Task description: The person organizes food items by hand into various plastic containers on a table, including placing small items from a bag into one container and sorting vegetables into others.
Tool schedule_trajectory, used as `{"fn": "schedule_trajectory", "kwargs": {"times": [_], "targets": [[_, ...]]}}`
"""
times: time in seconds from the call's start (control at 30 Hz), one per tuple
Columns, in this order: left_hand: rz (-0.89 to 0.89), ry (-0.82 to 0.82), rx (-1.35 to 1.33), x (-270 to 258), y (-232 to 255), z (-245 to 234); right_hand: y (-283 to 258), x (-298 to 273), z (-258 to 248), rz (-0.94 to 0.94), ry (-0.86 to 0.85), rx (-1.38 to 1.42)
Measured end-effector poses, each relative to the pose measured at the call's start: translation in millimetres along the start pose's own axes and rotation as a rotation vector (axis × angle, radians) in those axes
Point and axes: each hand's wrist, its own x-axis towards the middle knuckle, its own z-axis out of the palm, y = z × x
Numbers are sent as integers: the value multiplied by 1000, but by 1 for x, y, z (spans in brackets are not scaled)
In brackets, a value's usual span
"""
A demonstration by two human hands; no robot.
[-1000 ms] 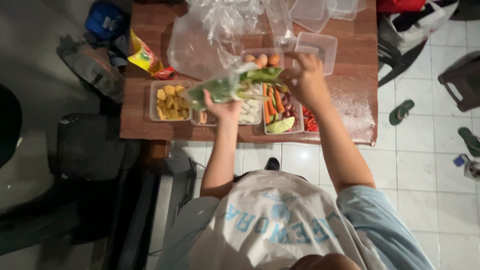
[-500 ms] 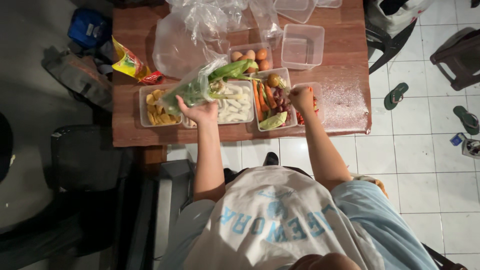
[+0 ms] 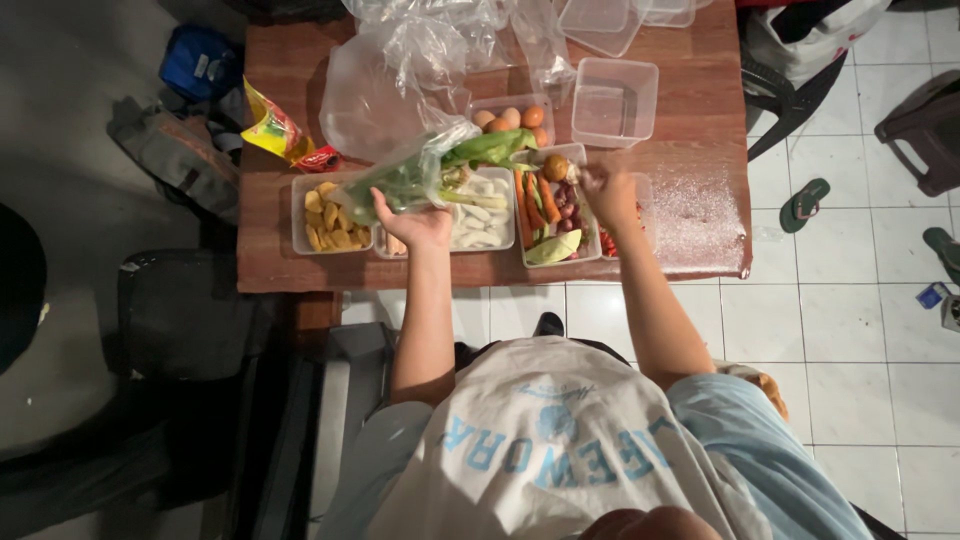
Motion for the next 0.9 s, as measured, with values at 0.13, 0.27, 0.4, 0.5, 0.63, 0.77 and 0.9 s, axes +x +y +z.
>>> {"fn": "schedule_trajectory", "kwargs": {"times": [0.13, 0.27, 0.4, 0.5, 0.63, 0.77, 0.9], "targets": [[-57, 41, 15, -8, -11, 5, -108, 2, -59, -78, 24, 271], [-57, 179, 119, -8, -27, 5, -177, -19, -69, -268, -256, 189], [-51, 254, 232, 4, -39, -12, -195, -38, -43, -469, -277, 135], [-103, 91, 145, 11, -41, -22, -190, -44, -31, -423, -229, 92], [-108, 66, 121, 13, -43, -24, -181, -38, -24, -332, -274, 188], [-156, 89, 131, 11, -49, -24, -178, -23, -12, -191, -209, 139], [-156, 100, 63, 13, -54, -28, -180, -11, -11, -110, -219, 38]]}}
